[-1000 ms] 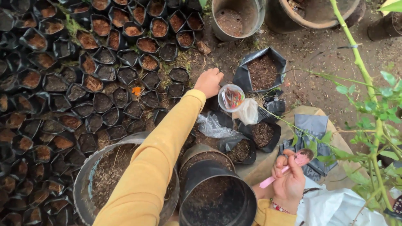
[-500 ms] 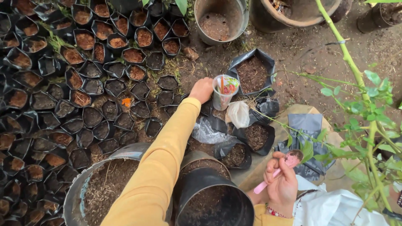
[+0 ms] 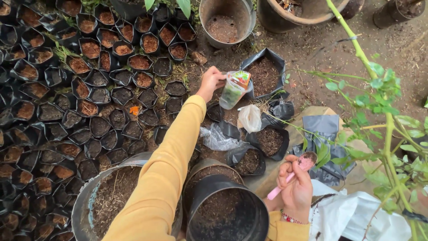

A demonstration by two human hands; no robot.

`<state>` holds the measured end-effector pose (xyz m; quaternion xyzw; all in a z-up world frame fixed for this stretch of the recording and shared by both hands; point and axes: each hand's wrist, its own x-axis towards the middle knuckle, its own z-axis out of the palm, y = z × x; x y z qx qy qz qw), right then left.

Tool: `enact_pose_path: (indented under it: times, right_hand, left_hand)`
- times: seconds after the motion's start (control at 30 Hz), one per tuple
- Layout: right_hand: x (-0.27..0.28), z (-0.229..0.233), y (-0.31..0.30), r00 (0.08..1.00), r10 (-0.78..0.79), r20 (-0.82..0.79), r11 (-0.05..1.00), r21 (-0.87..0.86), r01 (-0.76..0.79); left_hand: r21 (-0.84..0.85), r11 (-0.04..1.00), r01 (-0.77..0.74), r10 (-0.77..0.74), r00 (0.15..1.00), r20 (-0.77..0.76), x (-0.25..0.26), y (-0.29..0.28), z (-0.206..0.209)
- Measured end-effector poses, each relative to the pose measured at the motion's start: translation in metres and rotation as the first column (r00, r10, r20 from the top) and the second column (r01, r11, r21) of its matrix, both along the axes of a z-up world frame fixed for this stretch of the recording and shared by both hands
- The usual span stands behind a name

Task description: The person sits on the ground and uses a pink plastic spoon to scoop soil from a metal bowl into a black plastic pot. They then use the spoon to mix the soil inside the pot.

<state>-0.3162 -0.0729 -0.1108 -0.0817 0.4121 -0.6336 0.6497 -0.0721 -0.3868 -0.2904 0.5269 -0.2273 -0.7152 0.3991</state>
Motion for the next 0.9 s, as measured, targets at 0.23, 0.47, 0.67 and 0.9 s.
enact_pose_path:
  times: [0.23, 0.47, 0.67, 0.9]
  right_hand:
    - [0.0, 0.0, 0.0, 1.0, -0.001, -0.012, 1.0, 0.022, 0.001]
    - [-0.001, -0.002, 0.0, 1.0, 0.005, -0.02, 1.0, 0.027, -0.004]
    - [0.002, 0.003, -0.002, 0.999, 0.002, -0.041, 0.999, 0.038, 0.0]
    - [-0.001, -0.005, 0.0, 0.998, 0.015, -0.065, 0.999, 0.045, -0.012]
  left_hand:
    - [0.027, 0.994, 0.11, -0.109, 0.994, -0.018, -0.014, 0.023, 0.011]
    - [-0.02, 0.995, 0.094, -0.093, 0.993, 0.075, -0.024, 0.032, 0.019]
    - [-0.089, 0.988, 0.13, -0.09, 0.929, 0.359, -0.023, 0.023, 0.018]
    - [-0.58, 0.759, 0.296, 0.294, 0.64, 0.71, -0.012, -0.018, 0.11]
